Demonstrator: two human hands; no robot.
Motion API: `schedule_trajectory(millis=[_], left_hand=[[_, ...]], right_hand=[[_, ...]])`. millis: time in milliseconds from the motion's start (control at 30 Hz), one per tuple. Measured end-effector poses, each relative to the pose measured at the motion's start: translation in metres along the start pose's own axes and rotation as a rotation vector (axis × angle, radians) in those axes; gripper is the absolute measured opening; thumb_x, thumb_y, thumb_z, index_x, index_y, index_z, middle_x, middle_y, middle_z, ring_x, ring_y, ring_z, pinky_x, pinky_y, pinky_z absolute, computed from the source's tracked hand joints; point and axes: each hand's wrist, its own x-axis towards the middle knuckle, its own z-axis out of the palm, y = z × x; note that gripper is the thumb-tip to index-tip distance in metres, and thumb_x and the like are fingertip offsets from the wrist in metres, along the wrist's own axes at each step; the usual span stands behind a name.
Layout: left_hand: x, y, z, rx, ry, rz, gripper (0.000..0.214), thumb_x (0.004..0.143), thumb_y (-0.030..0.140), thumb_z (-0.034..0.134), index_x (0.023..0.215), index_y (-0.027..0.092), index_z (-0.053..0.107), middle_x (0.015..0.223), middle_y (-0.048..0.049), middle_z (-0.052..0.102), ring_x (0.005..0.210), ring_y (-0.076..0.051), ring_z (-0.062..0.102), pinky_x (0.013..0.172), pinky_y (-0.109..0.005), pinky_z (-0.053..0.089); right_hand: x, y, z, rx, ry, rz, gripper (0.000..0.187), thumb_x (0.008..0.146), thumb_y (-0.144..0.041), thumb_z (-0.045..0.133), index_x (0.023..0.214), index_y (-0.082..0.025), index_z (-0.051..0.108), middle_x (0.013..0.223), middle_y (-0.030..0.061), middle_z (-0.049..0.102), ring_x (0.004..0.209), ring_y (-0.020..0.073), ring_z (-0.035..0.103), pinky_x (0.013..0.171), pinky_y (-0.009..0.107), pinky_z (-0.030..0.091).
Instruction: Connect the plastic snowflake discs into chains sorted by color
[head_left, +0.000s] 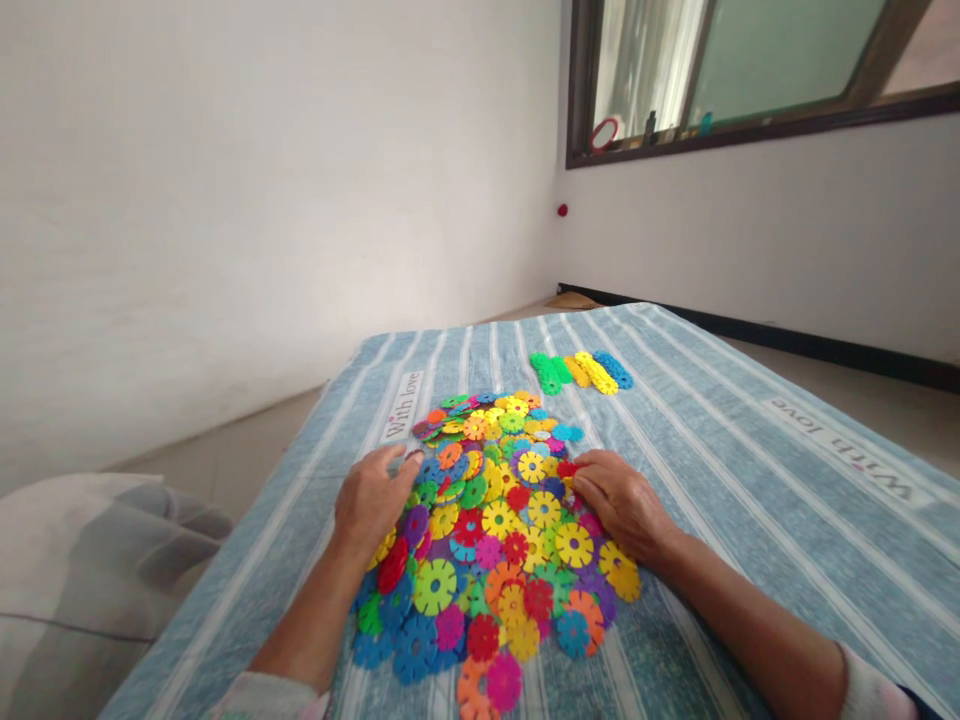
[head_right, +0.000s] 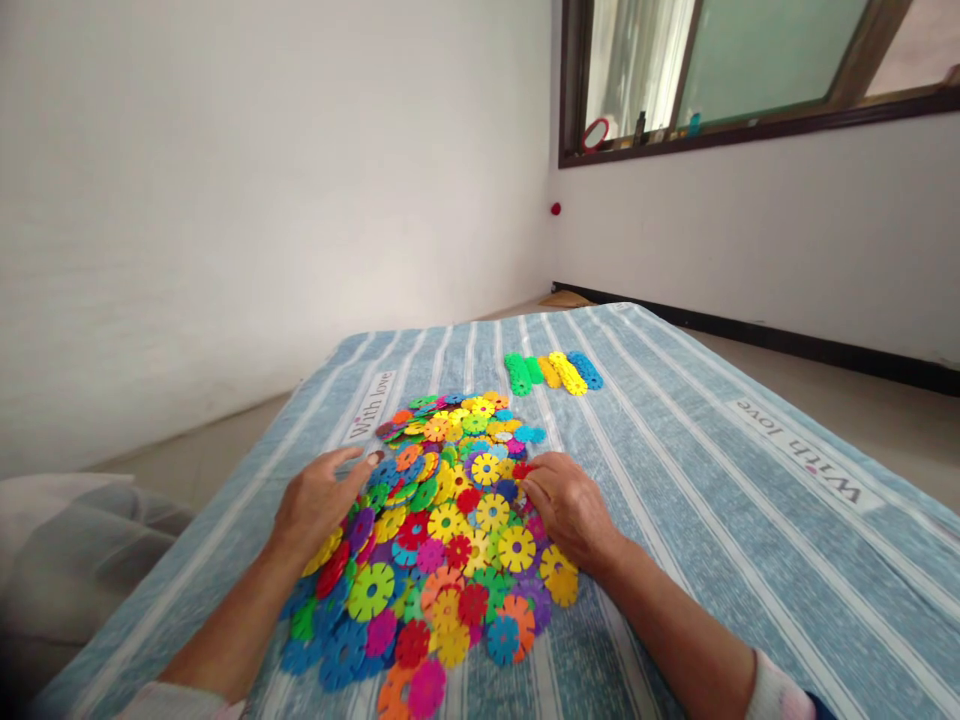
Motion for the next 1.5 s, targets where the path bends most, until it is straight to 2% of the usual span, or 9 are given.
schedule_trajectory(millis=[133, 367, 600, 767, 933, 1067, 1233, 1367, 1500], left_hand=[[0.000, -0.001, 0.004, -0.022, -0.050, -0.032, 0.046, 0.080, 0.052, 0.046, 0.100, 0.021, 0.074, 0.107, -0.0087, 0.075, 0.094, -0.026, 0.069, 0.083, -0.034, 0.052], [-0.003, -0.004, 0.010, -0.022, -0.066, 0.017, 0.042, 0.081, 0.047, 0.046, 0.099, 0.021, 0.074, 0.109, -0.0090, 0.074, 0.100, -0.026, 0.068, 0.086, -0.034, 0.051], [-0.004, -0.005, 0.010, -0.012, -0.069, 0.060, 0.037, 0.081, 0.046, 0.046, 0.089, 0.023, 0.073, 0.106, -0.0072, 0.075, 0.099, -0.024, 0.067, 0.088, -0.033, 0.051], [-0.004, -0.004, 0.010, -0.004, -0.082, 0.077, 0.037, 0.081, 0.045, 0.044, 0.085, 0.021, 0.072, 0.107, -0.0083, 0.074, 0.101, -0.025, 0.067, 0.091, -0.034, 0.049], [-0.005, -0.004, 0.009, 0.002, -0.084, 0.100, 0.034, 0.081, 0.045, 0.044, 0.082, 0.023, 0.071, 0.105, -0.0071, 0.074, 0.101, -0.024, 0.067, 0.090, -0.032, 0.049], [-0.005, -0.003, 0.008, 0.000, -0.088, 0.099, 0.033, 0.081, 0.044, 0.043, 0.082, 0.024, 0.069, 0.104, -0.0057, 0.074, 0.100, -0.023, 0.066, 0.090, -0.031, 0.049], [-0.003, -0.003, 0.007, -0.006, -0.124, 0.073, 0.035, 0.080, 0.043, 0.042, 0.084, 0.022, 0.069, 0.110, -0.0085, 0.073, 0.103, -0.025, 0.066, 0.093, -0.035, 0.048], [-0.001, -0.005, 0.009, -0.013, -0.118, 0.084, 0.036, 0.079, 0.045, 0.042, 0.084, 0.021, 0.069, 0.109, -0.0101, 0.073, 0.103, -0.026, 0.066, 0.093, -0.037, 0.048], [0.001, -0.008, 0.010, -0.016, -0.094, 0.104, 0.036, 0.078, 0.045, 0.042, 0.082, 0.022, 0.069, 0.108, -0.0099, 0.074, 0.103, -0.026, 0.066, 0.093, -0.039, 0.049]], right_hand=[[0.002, 0.001, -0.015, 0.142, 0.116, 0.083, 0.031, 0.095, -0.038, 0.046, 0.081, -0.019, 0.067, 0.098, 0.0098, 0.069, 0.094, 0.0212, 0.064, 0.087, 0.037, 0.050], [-0.004, -0.019, -0.019, 0.181, -0.165, -0.034, 0.035, 0.094, -0.034, 0.048, 0.067, -0.018, 0.064, 0.110, 0.0097, 0.065, 0.104, 0.0207, 0.061, 0.091, 0.036, 0.049], [-0.011, -0.014, -0.013, -0.066, -0.152, -0.145, 0.018, 0.086, -0.035, 0.063, 0.089, -0.019, 0.072, 0.118, 0.0131, 0.063, 0.118, 0.0276, 0.053, 0.102, 0.047, 0.042], [-0.014, -0.021, -0.020, -0.134, -0.273, -0.191, 0.026, 0.075, -0.042, 0.075, 0.087, -0.019, 0.073, 0.125, 0.0131, 0.061, 0.125, 0.0314, 0.049, 0.105, 0.051, 0.038], [-0.015, -0.024, -0.017, -0.075, -0.265, -0.204, 0.021, 0.079, -0.040, 0.072, 0.081, -0.019, 0.071, 0.108, 0.0121, 0.068, 0.117, 0.0304, 0.055, 0.101, 0.049, 0.042], [-0.011, -0.024, -0.020, 0.206, -0.225, -0.083, 0.023, 0.079, -0.040, 0.071, 0.071, -0.019, 0.068, 0.094, 0.0087, 0.069, 0.102, 0.0248, 0.062, 0.090, 0.039, 0.048], [-0.002, 0.001, -0.038, 0.531, 0.050, 0.390, 0.035, 0.076, -0.051, 0.068, 0.073, -0.017, 0.068, 0.073, 0.0047, 0.068, 0.063, 0.0162, 0.061, 0.061, 0.029, 0.048], [0.000, 0.034, -0.049, 0.233, 0.264, 0.513, 0.035, 0.076, -0.051, 0.063, 0.072, -0.016, 0.066, 0.060, 0.0011, 0.061, 0.055, 0.0142, 0.053, 0.054, 0.026, 0.039], [-0.003, 0.045, -0.050, -0.171, 0.071, 0.431, 0.027, 0.081, -0.040, 0.055, 0.067, -0.019, 0.064, 0.059, -0.0001, 0.059, 0.057, 0.0138, 0.052, 0.056, 0.025, 0.032]])
